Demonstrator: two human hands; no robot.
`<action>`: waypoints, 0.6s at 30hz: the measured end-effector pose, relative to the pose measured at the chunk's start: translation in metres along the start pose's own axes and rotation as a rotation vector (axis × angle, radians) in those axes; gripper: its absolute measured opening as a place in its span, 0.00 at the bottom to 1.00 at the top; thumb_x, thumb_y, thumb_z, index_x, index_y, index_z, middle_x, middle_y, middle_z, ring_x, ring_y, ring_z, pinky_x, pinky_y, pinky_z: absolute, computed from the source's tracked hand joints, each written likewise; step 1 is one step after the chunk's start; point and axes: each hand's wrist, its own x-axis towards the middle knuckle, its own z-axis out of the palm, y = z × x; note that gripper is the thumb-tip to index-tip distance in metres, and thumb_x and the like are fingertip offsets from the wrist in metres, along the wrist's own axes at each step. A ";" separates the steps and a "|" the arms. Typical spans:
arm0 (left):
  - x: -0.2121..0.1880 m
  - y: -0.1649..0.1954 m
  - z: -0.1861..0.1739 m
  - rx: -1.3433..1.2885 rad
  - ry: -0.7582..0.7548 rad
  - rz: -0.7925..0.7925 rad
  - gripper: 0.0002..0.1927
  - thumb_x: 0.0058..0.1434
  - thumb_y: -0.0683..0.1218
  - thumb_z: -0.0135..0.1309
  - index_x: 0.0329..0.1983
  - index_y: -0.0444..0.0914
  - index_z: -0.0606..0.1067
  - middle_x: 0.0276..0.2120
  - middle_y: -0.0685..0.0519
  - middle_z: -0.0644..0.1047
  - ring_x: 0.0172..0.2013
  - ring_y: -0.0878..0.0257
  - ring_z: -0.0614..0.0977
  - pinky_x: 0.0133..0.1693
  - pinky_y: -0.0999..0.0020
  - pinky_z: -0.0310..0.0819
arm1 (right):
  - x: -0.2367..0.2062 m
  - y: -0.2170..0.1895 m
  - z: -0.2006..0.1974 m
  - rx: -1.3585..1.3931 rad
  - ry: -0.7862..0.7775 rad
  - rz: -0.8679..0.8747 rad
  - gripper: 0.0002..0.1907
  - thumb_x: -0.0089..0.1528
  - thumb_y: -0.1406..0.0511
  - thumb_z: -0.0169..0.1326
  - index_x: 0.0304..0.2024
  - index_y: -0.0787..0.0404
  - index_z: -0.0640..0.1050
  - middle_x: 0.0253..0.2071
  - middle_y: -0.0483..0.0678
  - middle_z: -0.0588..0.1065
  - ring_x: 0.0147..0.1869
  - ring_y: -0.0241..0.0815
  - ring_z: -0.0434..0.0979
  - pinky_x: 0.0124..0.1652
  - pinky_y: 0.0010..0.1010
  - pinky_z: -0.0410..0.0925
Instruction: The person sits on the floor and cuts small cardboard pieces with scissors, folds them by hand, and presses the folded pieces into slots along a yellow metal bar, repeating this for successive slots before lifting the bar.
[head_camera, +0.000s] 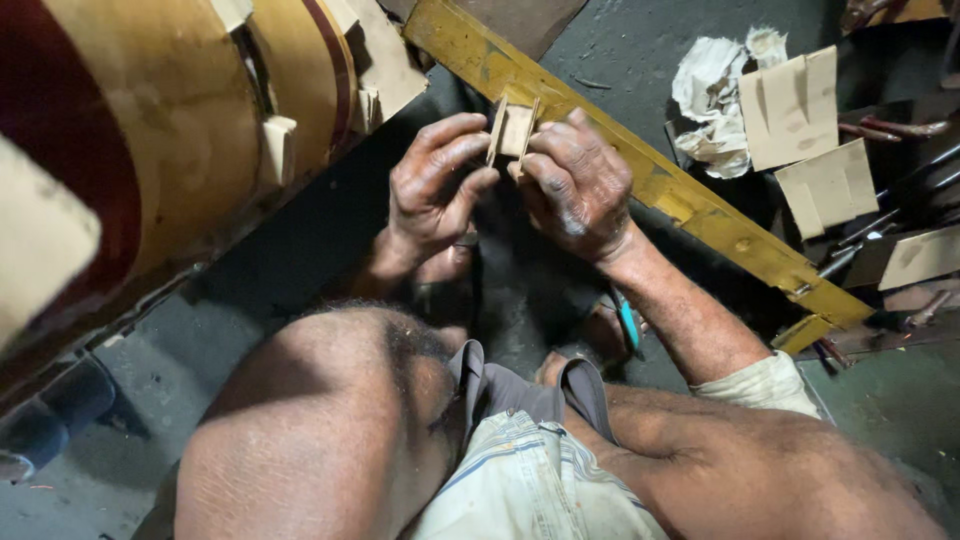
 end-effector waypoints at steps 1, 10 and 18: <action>0.002 -0.005 0.000 0.013 -0.004 0.002 0.22 0.64 0.40 0.68 0.59 0.36 0.74 0.56 0.41 0.76 0.55 0.47 0.82 0.57 0.58 0.80 | -0.002 0.001 0.003 -0.034 -0.013 0.009 0.11 0.69 0.68 0.64 0.47 0.62 0.74 0.50 0.52 0.75 0.56 0.54 0.80 0.67 0.56 0.62; 0.023 -0.025 -0.024 0.022 -0.244 0.102 0.12 0.63 0.36 0.65 0.46 0.32 0.74 0.47 0.43 0.78 0.45 0.48 0.83 0.46 0.59 0.80 | -0.014 -0.002 0.014 -0.167 -0.122 0.069 0.17 0.71 0.60 0.63 0.56 0.62 0.76 0.53 0.51 0.76 0.66 0.53 0.72 0.72 0.73 0.38; 0.044 -0.022 -0.029 -0.032 -0.317 -0.089 0.09 0.67 0.38 0.61 0.48 0.33 0.75 0.42 0.44 0.78 0.42 0.48 0.83 0.43 0.60 0.78 | -0.001 0.000 0.007 -0.087 -0.134 0.179 0.18 0.69 0.65 0.65 0.60 0.60 0.80 0.46 0.50 0.74 0.60 0.52 0.71 0.73 0.69 0.39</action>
